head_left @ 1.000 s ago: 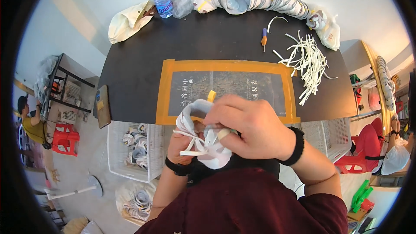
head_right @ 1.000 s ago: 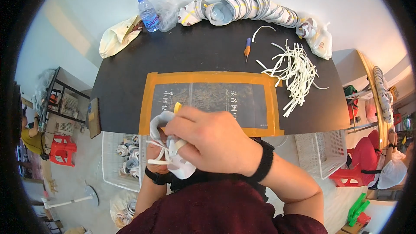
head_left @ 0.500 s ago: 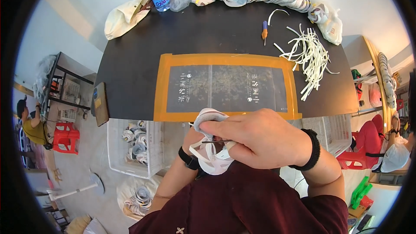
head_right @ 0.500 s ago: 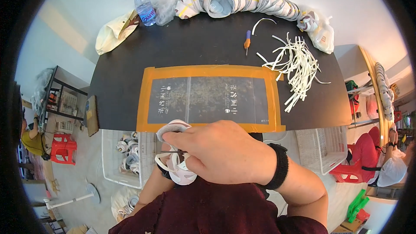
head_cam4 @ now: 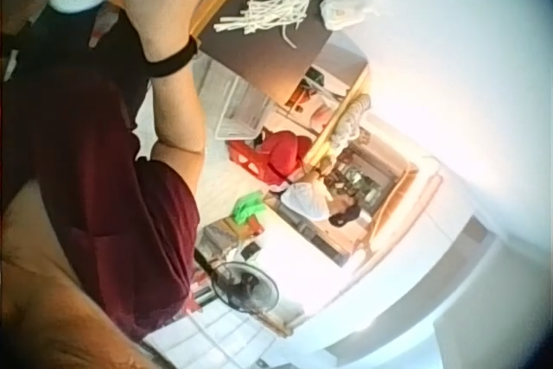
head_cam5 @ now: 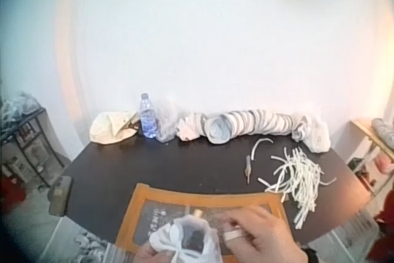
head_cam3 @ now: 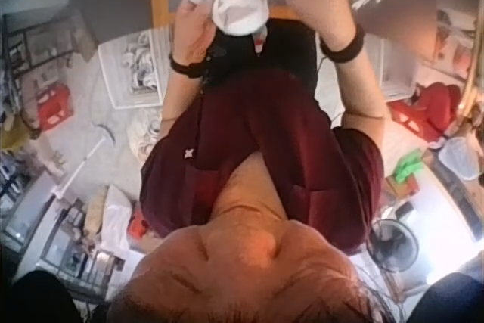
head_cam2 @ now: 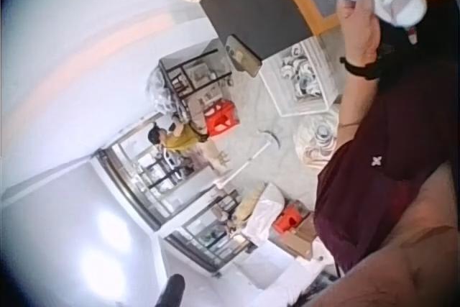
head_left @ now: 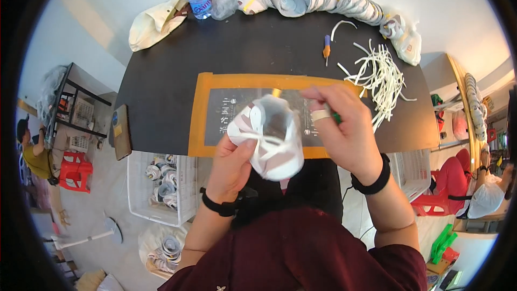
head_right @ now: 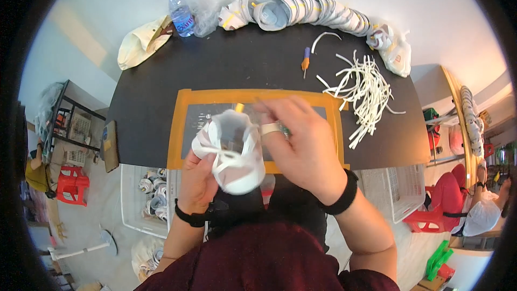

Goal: Stitching and assembling components of a shoe upper using a needle and thread.

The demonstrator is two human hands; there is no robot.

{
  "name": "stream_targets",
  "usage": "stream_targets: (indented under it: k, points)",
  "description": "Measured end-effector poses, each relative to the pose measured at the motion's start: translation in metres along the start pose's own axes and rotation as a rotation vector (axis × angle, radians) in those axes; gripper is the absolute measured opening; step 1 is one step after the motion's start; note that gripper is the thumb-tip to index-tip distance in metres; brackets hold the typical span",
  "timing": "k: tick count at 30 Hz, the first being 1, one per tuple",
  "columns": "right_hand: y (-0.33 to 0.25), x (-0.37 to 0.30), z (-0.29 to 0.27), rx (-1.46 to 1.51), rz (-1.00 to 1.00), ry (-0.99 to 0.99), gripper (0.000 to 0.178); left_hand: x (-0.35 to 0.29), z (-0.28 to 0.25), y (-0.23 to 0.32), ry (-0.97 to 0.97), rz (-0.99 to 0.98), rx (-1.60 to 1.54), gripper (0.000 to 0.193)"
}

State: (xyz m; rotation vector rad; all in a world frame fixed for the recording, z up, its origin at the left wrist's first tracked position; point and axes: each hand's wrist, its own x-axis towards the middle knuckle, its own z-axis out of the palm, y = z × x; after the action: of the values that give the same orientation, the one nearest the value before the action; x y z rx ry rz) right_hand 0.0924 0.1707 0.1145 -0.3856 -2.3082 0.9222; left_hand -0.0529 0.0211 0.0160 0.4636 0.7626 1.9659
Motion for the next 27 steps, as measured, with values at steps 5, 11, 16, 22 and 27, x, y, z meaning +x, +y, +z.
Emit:
stream_targets:
  k: [5, 11, 16, 22, 27]
  points:
    - [-0.013, -0.013, 0.022, -0.19, -0.192, 0.107, 0.022, 0.009, -0.003, 0.0, 0.176, 0.197, 0.338, 0.033]
    - [0.003, -0.022, 0.072, -0.249, -0.038, 0.051, 0.019, 0.002, 0.012, -0.008, 0.166, 0.149, 0.39, 0.031]
    - [0.02, -0.027, 0.081, -0.063, 0.15, 0.086, 0.011, 0.0, 0.018, -0.016, 0.185, 0.173, 0.351, 0.033]
    - [0.023, -0.029, 0.084, 0.002, 0.166, 0.11, 0.01, 0.0, 0.015, -0.022, 0.18, 0.235, 0.421, 0.035]
    - [0.035, -0.03, 0.081, 0.201, 0.312, 0.018, 0.009, 0.0, 0.012, -0.025, 0.191, 0.116, 0.291, 0.035]
